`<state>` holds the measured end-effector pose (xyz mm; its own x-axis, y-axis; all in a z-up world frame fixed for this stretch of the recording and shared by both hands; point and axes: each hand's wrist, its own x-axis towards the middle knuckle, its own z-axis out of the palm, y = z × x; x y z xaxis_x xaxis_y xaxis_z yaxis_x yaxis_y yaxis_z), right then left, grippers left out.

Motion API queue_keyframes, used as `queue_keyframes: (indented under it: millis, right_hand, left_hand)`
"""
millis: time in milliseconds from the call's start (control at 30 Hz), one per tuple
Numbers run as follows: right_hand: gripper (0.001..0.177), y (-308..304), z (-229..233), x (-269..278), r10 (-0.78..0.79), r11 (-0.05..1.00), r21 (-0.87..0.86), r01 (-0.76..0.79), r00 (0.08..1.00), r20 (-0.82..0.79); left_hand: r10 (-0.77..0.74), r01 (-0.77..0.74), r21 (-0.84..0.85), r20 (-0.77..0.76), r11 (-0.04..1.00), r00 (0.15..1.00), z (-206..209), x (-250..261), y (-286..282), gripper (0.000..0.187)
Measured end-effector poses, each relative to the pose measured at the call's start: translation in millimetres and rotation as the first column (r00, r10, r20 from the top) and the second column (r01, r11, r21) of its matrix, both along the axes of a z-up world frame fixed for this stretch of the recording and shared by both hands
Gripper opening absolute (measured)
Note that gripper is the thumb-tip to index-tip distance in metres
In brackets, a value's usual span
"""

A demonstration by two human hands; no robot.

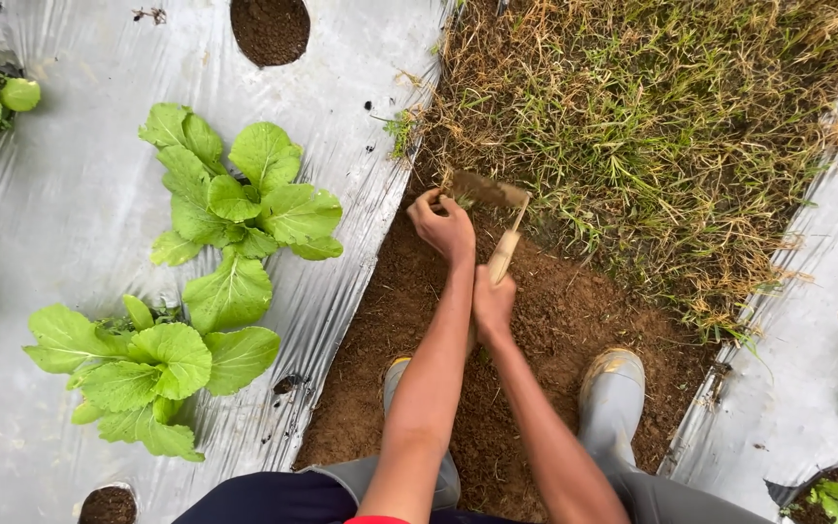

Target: The person walks between rows of young leafy vegetables planted in plastic mulch and uses a hand hoe to scrape and remove weeds from the soil path. They repeatedly pull up clumps of grass and weeds by hand and toss them aside while continuing to hoe the ground.

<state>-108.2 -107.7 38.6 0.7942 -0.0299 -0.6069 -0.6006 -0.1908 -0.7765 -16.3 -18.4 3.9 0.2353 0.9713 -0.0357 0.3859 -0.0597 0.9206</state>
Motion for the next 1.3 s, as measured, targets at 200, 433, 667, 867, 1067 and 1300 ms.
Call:
queue_keyframes:
  millis: [200, 433, 667, 867, 1067, 1300]
  right_hand:
    - [0.02, 10.2, 20.0, 4.6, 0.007, 1.0, -0.023, -0.008, 0.998, -0.056]
    - [0.011, 9.5, 42.2, 25.5, -0.064, 0.998, 0.034, 0.061, 0.994, 0.087]
    - [0.02, 6.2, 35.1, 22.5, 0.027, 1.0, -0.009, -0.028, 0.992, -0.122]
    - [0.012, 7.7, 63.3, 45.8, -0.005, 0.999, 0.048, 0.004, 0.999, 0.039]
    - [0.016, -12.0, 31.7, 29.0, 0.101, 0.994, -0.034, -0.103, 0.994, -0.039]
    - [0.012, 1.7, 72.5, 58.6, -0.004, 0.998, 0.067, 0.0, 0.999, 0.054]
  left_hand:
    - [0.008, -0.007, -0.007, 0.049, 1.0, 0.999, 28.0, -6.3, 22.5, 0.019]
    - [0.03, -0.029, -0.014, 0.048, 0.999, 0.998, 18.5, -4.1, 26.5, 0.026]
    - [-0.151, 0.149, -0.04, -0.042, 0.988, 0.988, 32.4, -6.6, 18.3, 0.033]
    - [-0.328, 0.345, 0.075, -0.179, 0.935, 0.928, 25.9, -19.8, 15.6, 0.024]
    - [-0.252, 0.265, 0.081, -0.146, 0.961, 0.957, 15.0, -24.8, 13.7, 0.014]
    - [-0.217, 0.216, -0.016, -0.086, 0.976, 0.972, 3.2, -22.2, 15.5, 0.017]
